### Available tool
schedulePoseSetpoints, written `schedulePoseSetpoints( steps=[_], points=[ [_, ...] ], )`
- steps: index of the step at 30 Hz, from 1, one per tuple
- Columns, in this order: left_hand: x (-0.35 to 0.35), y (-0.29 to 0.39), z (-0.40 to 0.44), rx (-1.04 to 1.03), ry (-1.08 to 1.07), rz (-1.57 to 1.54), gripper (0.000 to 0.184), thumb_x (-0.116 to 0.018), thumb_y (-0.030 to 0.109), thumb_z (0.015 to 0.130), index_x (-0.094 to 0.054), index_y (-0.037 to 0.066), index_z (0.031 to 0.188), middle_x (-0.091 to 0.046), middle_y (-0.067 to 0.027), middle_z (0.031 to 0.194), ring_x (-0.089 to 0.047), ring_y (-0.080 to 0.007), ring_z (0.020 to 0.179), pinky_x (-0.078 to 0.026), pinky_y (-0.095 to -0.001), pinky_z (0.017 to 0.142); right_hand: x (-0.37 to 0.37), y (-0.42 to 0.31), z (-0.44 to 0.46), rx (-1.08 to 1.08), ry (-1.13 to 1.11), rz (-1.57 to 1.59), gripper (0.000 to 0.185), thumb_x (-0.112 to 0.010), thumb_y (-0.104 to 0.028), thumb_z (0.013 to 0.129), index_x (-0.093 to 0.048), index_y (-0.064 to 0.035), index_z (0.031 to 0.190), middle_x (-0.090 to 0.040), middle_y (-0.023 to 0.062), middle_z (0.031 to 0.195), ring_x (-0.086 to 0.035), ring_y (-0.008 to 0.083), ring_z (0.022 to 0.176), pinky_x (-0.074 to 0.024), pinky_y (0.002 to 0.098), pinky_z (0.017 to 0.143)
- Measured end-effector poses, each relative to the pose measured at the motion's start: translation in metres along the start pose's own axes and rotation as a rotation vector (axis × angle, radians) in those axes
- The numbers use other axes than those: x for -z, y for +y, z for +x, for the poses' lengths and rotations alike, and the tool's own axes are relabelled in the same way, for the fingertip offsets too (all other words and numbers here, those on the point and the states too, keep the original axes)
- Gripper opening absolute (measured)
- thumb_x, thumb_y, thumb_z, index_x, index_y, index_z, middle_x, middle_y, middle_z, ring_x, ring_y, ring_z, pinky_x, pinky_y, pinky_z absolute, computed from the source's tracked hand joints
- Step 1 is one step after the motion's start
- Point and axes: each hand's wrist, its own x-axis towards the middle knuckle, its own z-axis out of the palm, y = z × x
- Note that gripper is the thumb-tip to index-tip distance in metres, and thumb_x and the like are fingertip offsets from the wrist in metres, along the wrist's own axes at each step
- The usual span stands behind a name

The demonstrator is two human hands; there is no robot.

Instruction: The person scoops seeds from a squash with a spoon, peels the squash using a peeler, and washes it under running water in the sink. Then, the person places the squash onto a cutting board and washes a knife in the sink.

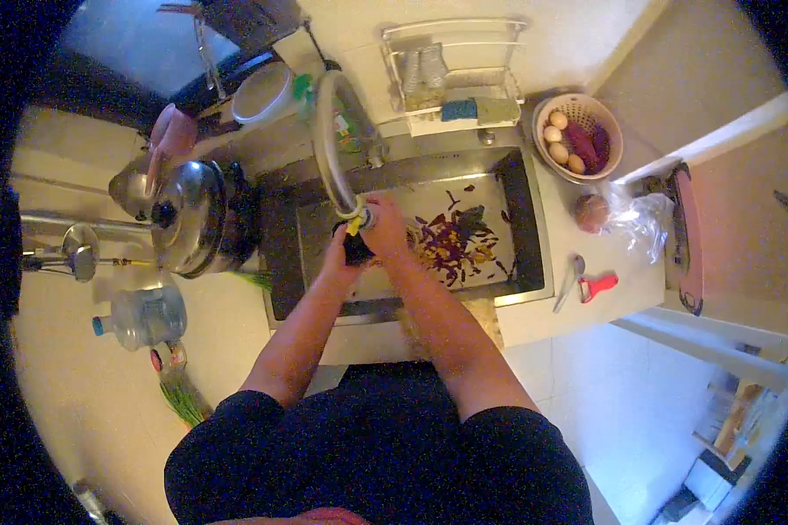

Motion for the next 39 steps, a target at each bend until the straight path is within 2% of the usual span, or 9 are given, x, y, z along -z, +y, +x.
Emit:
schedulePoseSetpoints(
  steps=[3,9,12,17,20,28,34,37,39],
  points=[
    [0.012,0.02,-0.016,0.144,-0.209,-0.236,0.04,-0.046,0.038,0.086,-0.049,0.013,0.117,-0.057,-0.011,0.112,-0.056,-0.0294,0.1,-0.048,-0.0509,0.081,-0.035,0.043,0.029,-0.33,-0.16,0.989,0.03,-0.068,-0.019,0.076,-0.056,-0.0056,0.1,-0.061,0.0086,0.095,-0.061,0.0214,0.083,-0.0491,0.0337,0.072],
    [0.022,0.007,0.003,-0.328,0.157,0.075,0.042,-0.058,0.028,0.082,-0.049,0.007,0.117,-0.056,-0.0085,0.11,-0.057,-0.0217,0.094,-0.047,-0.0367,0.08,-0.037,0.03,0.011,-0.799,0.013,1.233,0.021,-0.058,-0.017,0.081,-0.058,-0.0031,0.095,-0.063,0.007,0.083,-0.063,0.0201,0.072,-0.0518,0.0343,0.066],
    [0.053,0.003,0.014,-0.515,-0.098,0.541,0.041,-0.059,0.03,0.083,-0.051,0.005,0.114,-0.057,-0.006,0.105,-0.056,-0.0174,0.091,-0.045,-0.0316,0.079,-0.047,0.058,0.014,-0.945,0.046,1.276,0.019,-0.054,-0.018,0.082,-0.058,-0.0009,0.089,-0.063,0.0088,0.078,-0.063,0.0229,0.066,-0.0521,0.0354,0.064],
    [0.054,0.014,0.015,-0.225,-0.132,0.629,0.043,-0.059,0.039,0.083,-0.055,0.005,0.11,-0.061,-0.004,0.097,-0.056,-0.0148,0.088,-0.044,-0.0288,0.081,-0.058,0.104,0.021,-0.763,0.085,1.312,0.021,-0.055,-0.016,0.081,-0.057,0.001,0.094,-0.063,0.0105,0.079,-0.063,0.0247,0.07,-0.0503,0.0344,0.066],
    [0.035,0.013,0.03,0.023,-0.172,0.192,0.046,-0.056,0.046,0.083,-0.055,0.009,0.111,-0.061,-0.0042,0.1,-0.058,-0.0181,0.09,-0.045,-0.0318,0.083,-0.081,0.108,0.012,-0.134,0.248,0.195,0.028,-0.058,-0.014,0.08,-0.054,0.0033,0.101,-0.061,0.0145,0.088,-0.061,0.026,0.084,-0.0478,0.0366,0.074],
    [-0.005,0.01,0.027,0.339,-0.251,-0.184,0.052,-0.051,0.054,0.082,-0.054,0.013,0.114,-0.06,-0.0058,0.11,-0.058,-0.022,0.098,-0.048,-0.0377,0.083,-0.06,0.089,0.013,-0.027,0.287,0.034,0.032,-0.062,-0.023,0.082,-0.054,0.0013,0.103,-0.059,0.0104,0.091,-0.057,0.0235,0.083,-0.0456,0.0302,0.075],
    [0.023,-0.01,0.066,-0.141,0.036,0.386,0.048,-0.068,0.043,0.074,-0.056,0.009,0.104,-0.063,-0.0075,0.097,-0.061,-0.0248,0.089,-0.048,-0.0361,0.078,-0.043,0.114,0.026,-0.609,0.137,0.614,0.04,-0.057,-0.026,0.082,-0.047,-0.007,0.116,-0.056,0.0139,0.108,-0.058,0.0263,0.092,-0.0469,0.0343,0.076],
    [-0.006,0.015,0.02,-0.726,0.03,1.177,0.047,-0.074,0.032,0.068,-0.055,0.005,0.1,-0.061,-0.0091,0.096,-0.06,-0.0241,0.088,-0.048,-0.0365,0.076,-0.039,0.069,-0.008,-0.837,0.209,0.915,0.036,-0.052,-0.032,0.085,-0.043,-0.0197,0.117,-0.054,0.0057,0.107,-0.058,0.0223,0.091,-0.0517,0.0391,0.066],
    [-0.007,0.018,0.019,-0.739,-0.169,1.263,0.048,-0.074,0.028,0.067,-0.053,0.004,0.104,-0.06,-0.0106,0.101,-0.059,-0.0253,0.092,-0.047,-0.037,0.078,-0.02,0.054,-0.019,-0.816,0.189,1.004,0.038,-0.053,-0.032,0.084,-0.043,-0.0182,0.118,-0.054,0.0053,0.107,-0.058,0.0237,0.093,-0.0517,0.0417,0.067]
  ],
)
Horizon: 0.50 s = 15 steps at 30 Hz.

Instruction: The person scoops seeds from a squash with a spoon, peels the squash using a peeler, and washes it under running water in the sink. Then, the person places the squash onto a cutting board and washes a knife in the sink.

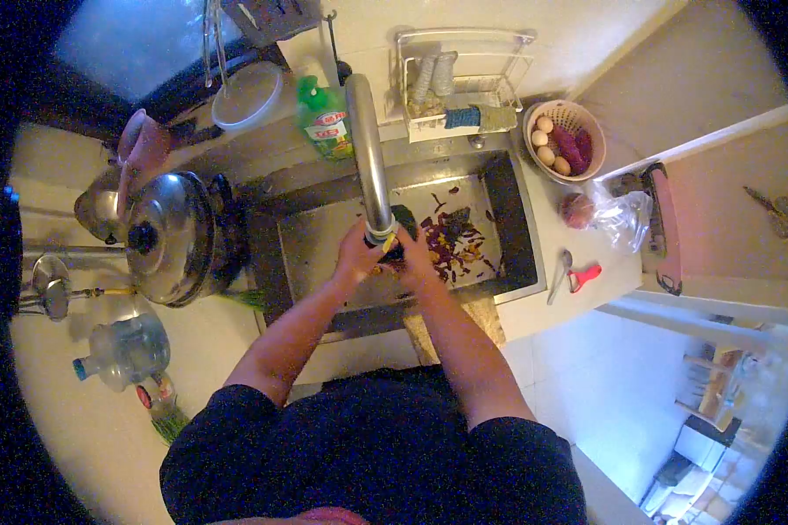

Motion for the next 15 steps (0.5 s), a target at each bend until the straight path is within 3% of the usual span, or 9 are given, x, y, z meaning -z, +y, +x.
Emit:
schedulePoseSetpoints(
  steps=[1,4,5,7,9,10,12,14,15],
  points=[
    [0.002,0.0,0.001,-0.065,-0.08,0.013,0.05,-0.074,0.025,0.067,-0.053,0.004,0.106,-0.059,-0.0114,0.103,-0.058,-0.0259,0.094,-0.047,-0.0372,0.079,0.0,-0.007,-0.011,-0.002,-0.027,0.037,0.04,-0.054,-0.032,0.084,-0.042,-0.0174,0.119,-0.054,0.0051,0.107,-0.057,0.0244,0.094,-0.0516,0.043,0.067],
    [-0.023,-0.053,0.003,-0.19,0.134,-0.028,0.05,-0.073,0.026,0.07,-0.05,0.006,0.11,-0.056,-0.0115,0.109,-0.055,-0.0276,0.1,-0.046,-0.0423,0.084,0.021,0.009,0.019,0.076,-0.115,-0.037,0.055,-0.059,-0.03,0.082,-0.036,-0.0088,0.126,-0.052,0.0111,0.112,-0.055,0.0228,0.097,-0.0477,0.0372,0.077],
    [-0.018,-0.047,-0.001,0.058,-0.024,-0.328,0.051,-0.072,0.027,0.071,-0.05,0.007,0.112,-0.056,-0.011,0.11,-0.055,-0.0279,0.101,-0.045,-0.0444,0.085,0.03,0.022,0.032,0.095,-0.118,-0.089,0.06,-0.061,-0.029,0.082,-0.032,-0.0061,0.129,-0.052,0.0143,0.114,-0.054,0.0235,0.098,-0.0464,0.0351,0.078],
    [0.004,-0.025,-0.01,0.558,-0.336,-0.917,0.054,-0.071,0.03,0.072,-0.048,0.009,0.116,-0.056,-0.0102,0.111,-0.054,-0.0284,0.103,-0.044,-0.0487,0.088,0.022,0.016,0.027,0.25,-0.257,-0.387,0.053,-0.06,-0.028,0.082,-0.039,-0.0031,0.124,-0.052,0.0139,0.116,-0.052,0.0206,0.101,-0.0413,0.031,0.086],
    [0.009,-0.041,-0.009,0.779,-0.486,-1.069,0.052,-0.069,0.033,0.074,-0.048,0.011,0.117,-0.056,-0.0093,0.111,-0.055,-0.0278,0.102,-0.044,-0.0513,0.087,0.019,0.011,0.024,0.378,-0.275,-0.676,0.049,-0.058,-0.028,0.083,-0.043,-0.0025,0.122,-0.052,0.0137,0.117,-0.052,0.0202,0.1,-0.0416,0.0312,0.085],
    [0.011,-0.045,-0.009,0.888,-0.564,-1.146,0.052,-0.068,0.034,0.075,-0.047,0.011,0.117,-0.056,-0.0089,0.111,-0.055,-0.0275,0.102,-0.044,-0.0526,0.087,0.021,0.012,0.028,0.512,-0.294,-0.737,0.044,-0.055,-0.026,0.085,-0.045,-0.0012,0.12,-0.054,0.015,0.113,-0.053,0.0244,0.099,-0.0424,0.033,0.084],
    [0.003,-0.044,-0.008,0.868,-0.556,-1.227,0.046,-0.061,0.035,0.079,-0.049,0.009,0.116,-0.057,-0.0101,0.11,-0.057,-0.0271,0.098,-0.045,-0.052,0.085,0.073,0.038,0.089,0.777,-0.17,-0.957,0.037,-0.054,-0.022,0.086,-0.049,-0.0005,0.116,-0.057,0.0161,0.107,-0.055,0.0257,0.094,-0.0432,0.0338,0.082],
    [-0.005,-0.038,-0.007,0.851,-0.557,-1.284,0.043,-0.057,0.036,0.082,-0.05,0.008,0.114,-0.058,-0.0106,0.11,-0.057,-0.0269,0.097,-0.045,-0.0516,0.084,0.067,0.014,0.08,0.66,0.007,-0.853,0.025,-0.052,-0.013,0.084,-0.057,0.0,0.104,-0.062,0.017,0.093,-0.059,0.0245,0.082,-0.0458,0.0336,0.076],
    [-0.007,-0.031,-0.004,0.842,-0.562,-1.3,0.042,-0.056,0.036,0.082,-0.05,0.008,0.114,-0.058,-0.0106,0.11,-0.057,-0.0268,0.098,-0.045,-0.0514,0.084,0.045,-0.014,0.053,0.726,0.009,-0.938,0.024,-0.051,-0.014,0.085,-0.058,0.0,0.102,-0.062,0.0158,0.09,-0.059,0.0229,0.079,-0.0463,0.0331,0.073]
  ],
)
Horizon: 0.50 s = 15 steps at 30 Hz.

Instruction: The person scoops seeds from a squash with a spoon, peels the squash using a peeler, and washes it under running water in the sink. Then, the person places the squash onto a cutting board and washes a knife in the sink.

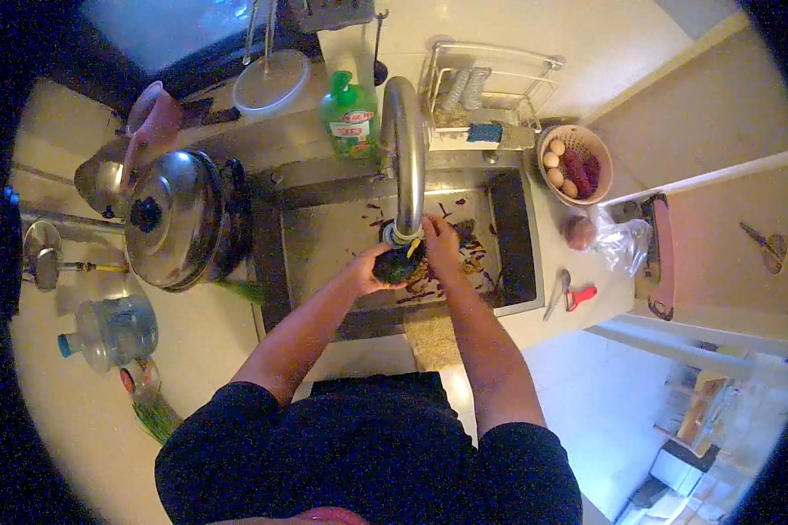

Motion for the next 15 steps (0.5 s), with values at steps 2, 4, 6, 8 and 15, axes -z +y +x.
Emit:
schedulePoseSetpoints(
  steps=[2,4,6,8,15],
  points=[
    [0.0,0.0,0.002,0.01,-0.026,-0.04,0.042,-0.056,0.036,0.082,-0.051,0.008,0.113,-0.058,-0.0108,0.11,-0.056,-0.0269,0.099,-0.045,-0.0514,0.084,0.02,-0.053,0.008,0.132,0.01,-0.169,0.023,-0.05,-0.016,0.086,-0.06,0.0,0.098,-0.064,0.0132,0.084,-0.06,0.0196,0.071,-0.0472,0.0319,0.069],
    [0.006,-0.002,0.008,0.036,-0.054,-0.099,0.042,-0.058,0.035,0.081,-0.05,0.008,0.113,-0.057,-0.0111,0.11,-0.056,-0.0272,0.099,-0.045,-0.0515,0.084,0.004,-0.004,0.05,0.013,-0.144,0.229,0.023,-0.053,-0.015,0.083,-0.061,-0.002,0.099,-0.064,0.0097,0.083,-0.06,0.0184,0.07,-0.0477,0.0303,0.066],
    [0.005,-0.002,0.001,0.094,0.104,-0.15,0.046,-0.063,0.031,0.079,-0.047,0.01,0.117,-0.055,-0.011,0.113,-0.055,-0.0289,0.1,-0.046,-0.051,0.086,-0.011,0.004,0.081,0.092,-0.228,0.008,0.027,-0.059,-0.007,0.078,-0.061,-0.005,0.105,-0.063,0.0107,0.09,-0.06,0.0201,0.077,-0.0479,0.03,0.071],
    [0.004,-0.005,-0.016,0.077,0.214,-0.098,0.051,-0.067,0.029,0.076,-0.045,0.011,0.119,-0.054,-0.0111,0.114,-0.054,-0.0299,0.1,-0.047,-0.0506,0.085,-0.03,-0.003,0.101,0.038,-0.389,0.114,0.034,-0.061,-0.007,0.076,-0.057,-0.0045,0.11,-0.061,0.0127,0.094,-0.059,0.0206,0.081,-0.0476,0.0307,0.072],
    [0.033,-0.02,-0.047,0.066,0.083,0.024,0.05,-0.063,0.032,0.079,-0.045,0.008,0.119,-0.056,-0.0121,0.11,-0.055,-0.0293,0.1,-0.05,-0.0512,0.078,-0.083,-0.033,0.14,0.021,-0.38,-0.14,0.032,-0.057,-0.012,0.078,-0.055,-0.0031,0.108,-0.06,0.0158,0.094,-0.059,0.025,0.084,-0.048,0.036,0.073]
  ],
)
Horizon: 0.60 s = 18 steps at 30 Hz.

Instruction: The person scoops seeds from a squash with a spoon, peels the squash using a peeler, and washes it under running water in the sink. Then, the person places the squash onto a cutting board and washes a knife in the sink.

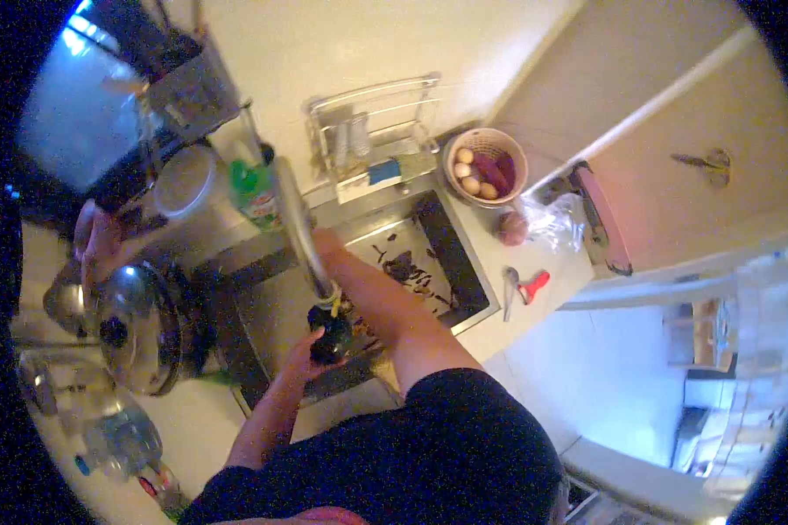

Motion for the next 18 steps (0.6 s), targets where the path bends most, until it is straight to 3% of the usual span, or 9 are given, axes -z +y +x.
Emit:
schedulePoseSetpoints(
  steps=[6,8,10,13,15,18],
  points=[
    [0.007,-0.001,-0.006,-0.069,0.059,0.086,0.05,-0.062,0.034,0.079,-0.045,0.008,0.119,-0.056,-0.0122,0.11,-0.057,-0.0293,0.096,-0.051,-0.052,0.075,-0.002,-0.012,0.012,0.018,0.12,0.091,0.027,-0.052,-0.018,0.081,-0.057,-0.0014,0.102,-0.061,0.0165,0.09,-0.06,0.0289,0.082,-0.0488,0.0401,0.072],
    [0.004,0.001,-0.013,-0.07,0.09,0.104,0.049,-0.062,0.034,0.08,-0.045,0.008,0.119,-0.056,-0.012,0.11,-0.057,-0.0292,0.095,-0.051,-0.052,0.074,-0.03,0.03,0.032,0.013,0.167,0.395,0.027,-0.05,-0.015,0.084,-0.054,0.0007,0.105,-0.06,0.0146,0.086,-0.06,0.0271,0.079,-0.0497,0.039,0.069],
    [0.007,0.0,-0.019,-0.043,0.116,0.066,0.049,-0.061,0.033,0.08,-0.046,0.008,0.119,-0.056,-0.0121,0.11,-0.057,-0.0289,0.094,-0.051,-0.0517,0.073,0.04,-0.074,-0.049,-0.184,0.083,0.119,0.029,-0.054,-0.013,0.084,-0.052,-0.001,0.11,-0.061,0.0122,0.083,-0.061,0.0214,0.073,-0.0499,0.0339,0.064],
    [0.014,-0.008,-0.024,-0.011,0.161,-0.044,0.047,-0.062,0.031,0.08,-0.046,0.009,0.118,-0.056,-0.0127,0.109,-0.057,-0.0285,0.093,-0.051,-0.0506,0.071,0.041,-0.042,-0.103,-0.051,0.382,0.08,0.03,-0.059,-0.016,0.082,-0.054,-0.0076,0.11,-0.061,0.0096,0.081,-0.06,0.0174,0.07,-0.0486,0.0308,0.063],
    [0.016,-0.015,-0.027,-0.073,0.203,-0.062,0.047,-0.062,0.03,0.079,-0.046,0.009,0.118,-0.056,-0.0132,0.108,-0.057,-0.0286,0.092,-0.052,-0.0495,0.071,0.054,-0.012,-0.161,-0.167,0.52,0.281,0.029,-0.062,-0.018,0.08,-0.057,-0.0121,0.108,-0.061,0.007,0.078,-0.058,0.0151,0.066,-0.0472,0.0297,0.061],
    [0.004,-0.023,-0.041,-0.106,0.193,0.125,0.046,-0.063,0.026,0.078,-0.045,0.008,0.117,-0.055,-0.0128,0.108,-0.058,-0.0295,0.092,-0.052,-0.0476,0.073,0.075,0.061,-0.253,-0.258,0.929,0.184,0.02,-0.063,-0.015,0.081,-0.06,-0.0095,0.1,-0.06,0.0015,0.073,-0.054,0.0092,0.06,-0.0437,0.0233,0.052]
  ],
)
